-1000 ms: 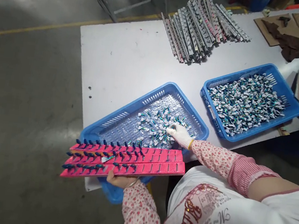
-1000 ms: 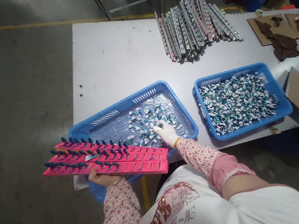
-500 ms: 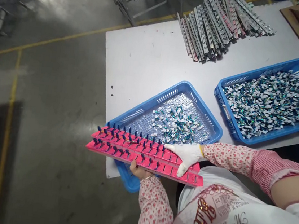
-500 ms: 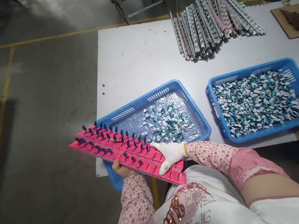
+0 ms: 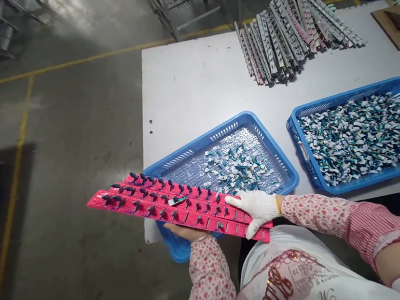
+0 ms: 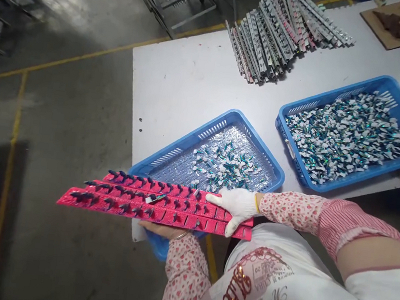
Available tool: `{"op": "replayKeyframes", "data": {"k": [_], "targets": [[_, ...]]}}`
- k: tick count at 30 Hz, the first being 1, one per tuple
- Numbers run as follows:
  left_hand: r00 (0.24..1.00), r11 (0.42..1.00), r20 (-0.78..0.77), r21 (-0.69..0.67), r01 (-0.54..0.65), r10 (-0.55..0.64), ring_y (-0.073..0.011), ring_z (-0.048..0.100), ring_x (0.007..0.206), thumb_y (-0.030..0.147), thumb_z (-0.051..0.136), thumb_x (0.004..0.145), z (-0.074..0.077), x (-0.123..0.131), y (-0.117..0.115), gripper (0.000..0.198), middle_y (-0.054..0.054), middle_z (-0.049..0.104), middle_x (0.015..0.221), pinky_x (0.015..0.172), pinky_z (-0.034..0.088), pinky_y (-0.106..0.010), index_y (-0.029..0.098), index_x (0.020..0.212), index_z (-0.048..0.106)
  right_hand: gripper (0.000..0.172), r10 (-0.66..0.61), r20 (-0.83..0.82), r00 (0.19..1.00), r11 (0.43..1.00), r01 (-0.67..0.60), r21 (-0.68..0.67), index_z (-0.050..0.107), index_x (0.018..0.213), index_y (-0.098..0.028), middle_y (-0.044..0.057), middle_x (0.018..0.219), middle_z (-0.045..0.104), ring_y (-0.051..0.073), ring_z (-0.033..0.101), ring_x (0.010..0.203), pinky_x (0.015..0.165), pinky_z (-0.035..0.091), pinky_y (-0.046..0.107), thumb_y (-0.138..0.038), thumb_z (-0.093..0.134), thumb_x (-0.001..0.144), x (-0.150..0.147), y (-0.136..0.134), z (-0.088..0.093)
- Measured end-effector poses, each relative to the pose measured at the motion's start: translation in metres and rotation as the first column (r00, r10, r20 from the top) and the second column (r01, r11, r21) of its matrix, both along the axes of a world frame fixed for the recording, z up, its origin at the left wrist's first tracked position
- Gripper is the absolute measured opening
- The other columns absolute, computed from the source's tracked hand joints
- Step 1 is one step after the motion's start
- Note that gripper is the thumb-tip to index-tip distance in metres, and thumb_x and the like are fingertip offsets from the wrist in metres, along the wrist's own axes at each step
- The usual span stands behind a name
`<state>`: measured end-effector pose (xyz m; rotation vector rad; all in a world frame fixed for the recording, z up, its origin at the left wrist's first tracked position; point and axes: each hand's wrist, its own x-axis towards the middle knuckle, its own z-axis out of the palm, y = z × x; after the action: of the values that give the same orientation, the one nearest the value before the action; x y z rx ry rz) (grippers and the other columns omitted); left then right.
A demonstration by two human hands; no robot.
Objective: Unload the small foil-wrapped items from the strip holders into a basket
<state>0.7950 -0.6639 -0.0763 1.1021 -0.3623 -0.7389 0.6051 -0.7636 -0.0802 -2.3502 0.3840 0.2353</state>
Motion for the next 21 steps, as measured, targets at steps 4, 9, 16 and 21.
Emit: {"op": "replayKeyframes", "data": {"k": [4, 9, 16, 21], "targets": [[0.981, 0.993, -0.165, -0.074, 0.091, -0.102, -0.0311, 0.031, 0.141, 0.082, 0.026, 0.076, -0.012, -0.001, 0.004, 0.076, 0.003, 0.036, 0.154, 0.108, 0.04, -0.051, 0.042, 0.138, 0.047, 0.127, -0.02, 0.021, 1.0, 1.0, 0.02, 0.018, 0.017, 0.154, -0.023, 0.018, 0.123, 0.049, 0.03, 0.061, 0.09, 0.07, 0.047, 0.035, -0.061, 0.081, 0.051, -0.003, 0.001, -0.007], [0.977, 0.995, -0.202, -0.09, 0.048, -0.066, -0.0295, 0.036, 0.138, 0.072, 0.029, 0.082, -0.013, -0.005, -0.003, 0.065, 0.004, 0.041, 0.15, 0.103, 0.044, -0.047, 0.041, 0.134, 0.051, 0.087, -0.206, 0.026, 0.978, 0.949, 0.193, 0.248, 0.037, 0.145, -0.026, 0.011, 0.122, 0.056, 0.026, 0.061, 0.1, 0.08, 0.046, 0.034, -0.061, 0.068, 0.072, 0.0, -0.004, -0.005], [0.966, 0.998, -0.253, -0.019, -0.055, 0.049, -0.0294, 0.039, 0.136, 0.07, 0.04, 0.078, -0.033, -0.01, -0.011, 0.061, 0.004, 0.048, 0.145, 0.107, 0.038, -0.046, 0.038, 0.127, 0.058, 0.051, -0.54, 0.014, 0.842, 0.832, 0.531, 0.159, 0.059, 0.118, -0.023, 0.006, 0.101, 0.068, 0.021, 0.064, 0.089, 0.076, 0.045, 0.03, -0.062, 0.052, 0.086, 0.074, -0.021, -0.008], [0.945, 0.999, -0.326, -0.033, 0.021, -0.03, -0.0287, 0.04, 0.134, 0.075, 0.054, 0.069, -0.053, -0.007, -0.003, 0.064, 0.003, 0.05, 0.143, 0.106, 0.038, -0.048, 0.045, 0.125, 0.057, 0.049, -0.432, 0.001, 0.902, 0.9, 0.431, -0.059, 0.063, 0.109, -0.023, 0.008, 0.094, 0.07, 0.024, 0.065, 0.084, 0.069, 0.042, 0.031, -0.062, 0.041, 0.091, 0.105, -0.023, -0.022]]}}
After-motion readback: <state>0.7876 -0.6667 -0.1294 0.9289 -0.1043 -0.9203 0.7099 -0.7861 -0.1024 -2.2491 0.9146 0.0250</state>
